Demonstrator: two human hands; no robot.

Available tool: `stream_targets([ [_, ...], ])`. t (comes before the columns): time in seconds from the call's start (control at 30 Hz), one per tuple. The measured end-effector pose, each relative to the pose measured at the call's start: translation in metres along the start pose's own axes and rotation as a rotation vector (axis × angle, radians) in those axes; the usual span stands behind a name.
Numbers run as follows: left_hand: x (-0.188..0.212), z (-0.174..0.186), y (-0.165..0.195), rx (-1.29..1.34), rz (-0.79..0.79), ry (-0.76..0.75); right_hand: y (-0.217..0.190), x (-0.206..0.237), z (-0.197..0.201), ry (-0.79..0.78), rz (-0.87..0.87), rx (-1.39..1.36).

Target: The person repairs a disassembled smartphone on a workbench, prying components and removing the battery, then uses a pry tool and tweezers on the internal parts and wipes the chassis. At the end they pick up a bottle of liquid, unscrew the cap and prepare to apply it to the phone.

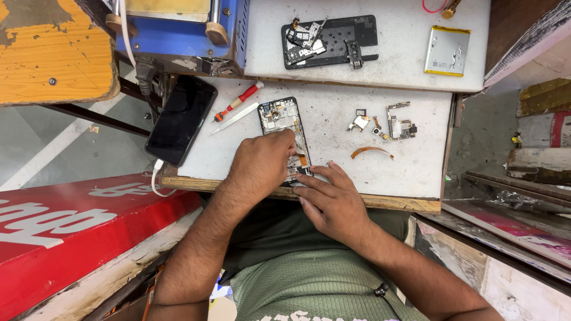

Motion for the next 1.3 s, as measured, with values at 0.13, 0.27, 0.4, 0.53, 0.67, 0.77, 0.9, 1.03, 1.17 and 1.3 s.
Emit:
stream_targets([
  [0.13,-0.001,0.011,0.000,0.080,0.063,-0.074,0.002,0.001,0.002,-0.030,0.010,-0.014],
  [0.27,-0.005,0.021,-0.001,0.161,0.129,-0.149,0.003,0.002,0.002,-0.037,0.012,-0.015],
  [0.4,-0.007,0.020,0.001,0.178,0.122,-0.046,0.016,0.005,0.019,0.066,-0.091,-0.178],
  [0.53,-0.016,0.007,0.004,0.123,0.028,0.073,0.048,0.004,0.052,0.183,-0.258,0.116],
  [0.67,-0.048,-0.012,0.004,0.041,0.026,0.010,0.068,-0.008,0.063,0.090,-0.293,0.255],
  [0.77,-0.074,-0.022,0.010,-0.061,-0.018,0.000,0.080,-0.009,0.062,-0.009,-0.442,0.105],
  [0.9,-0.080,-0.015,0.015,-0.031,0.039,-0.025,0.094,0.002,0.055,-0.028,-0.681,-0.568],
  [1.03,-0.046,0.009,0.024,0.176,0.064,0.080,0.096,0.004,0.045,-0.004,-0.735,-0.988],
  [1.17,-0.020,0.002,0.041,0.363,0.129,-0.128,0.085,-0.006,0.040,-0.003,-0.719,-1.060],
  [1.3,-0.014,-0.002,0.040,0.370,-0.047,0.010,0.072,-0.021,0.034,-0.045,-0.635,-1.017],
])
Point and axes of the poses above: each hand's wrist, its own x-axis away from the middle knuckle, its own z-axis out of the back of the hand, y = z × x, the point moved 2 cm from there along -x, towards the middle knuckle, and after that the axes turned 10 degrees about x, right-handed, at the moved point
